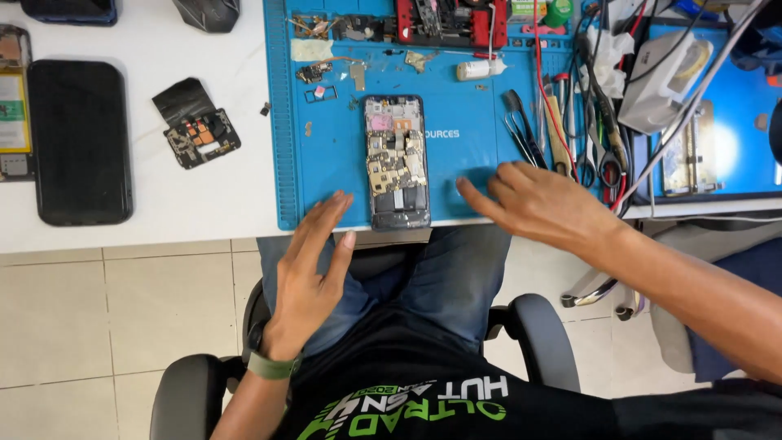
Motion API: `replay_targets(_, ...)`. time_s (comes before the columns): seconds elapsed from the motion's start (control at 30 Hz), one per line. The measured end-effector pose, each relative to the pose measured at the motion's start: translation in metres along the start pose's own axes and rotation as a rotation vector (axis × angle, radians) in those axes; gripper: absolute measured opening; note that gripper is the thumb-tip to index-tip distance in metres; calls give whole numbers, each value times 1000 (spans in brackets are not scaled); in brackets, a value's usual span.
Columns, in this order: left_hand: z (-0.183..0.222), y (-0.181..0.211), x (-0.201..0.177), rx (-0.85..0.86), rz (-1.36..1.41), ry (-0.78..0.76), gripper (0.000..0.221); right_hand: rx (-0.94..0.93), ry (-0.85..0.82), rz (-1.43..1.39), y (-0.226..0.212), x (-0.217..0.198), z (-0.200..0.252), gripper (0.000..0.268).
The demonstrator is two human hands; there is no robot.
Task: Disassembling a mobile phone motherboard by removing internal metal shielding using precision cutters.
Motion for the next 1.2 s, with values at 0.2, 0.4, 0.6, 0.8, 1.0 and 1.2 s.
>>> replay_targets(0.2,-9,4,-6,-135,87,39,32,-231,-225,44,12,3,-13,45)
replay_targets(0.4,-20,0,-13,-114,83,97,29,-137,-311,-60,24,13,-16,52)
replay_targets(0.6,-40,-6,-1,-22,-63,87,33,255,61,-275,66,73,-38,28)
replay_targets(0.8,-60,4,25,1,-389,38,53,289,186,-286,82,88,-72,25)
replay_targets(1.0,-65,-5,34,-21,-402,-39,47,380,343,-316,67,40,-69,21)
replay_targets(1.2,-69,-1,30,-88,-165,-80,43,523,446,-845,16,17,-62,31)
Point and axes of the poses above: each hand's wrist, its own z-axis away from the middle knuckle, its own x-axis out of the palm, y = z × x, the point moved 2 cm from there along -z, towards the middle knuckle, and after that the axes turned 1 degree about -z, right-handed, at the moved point
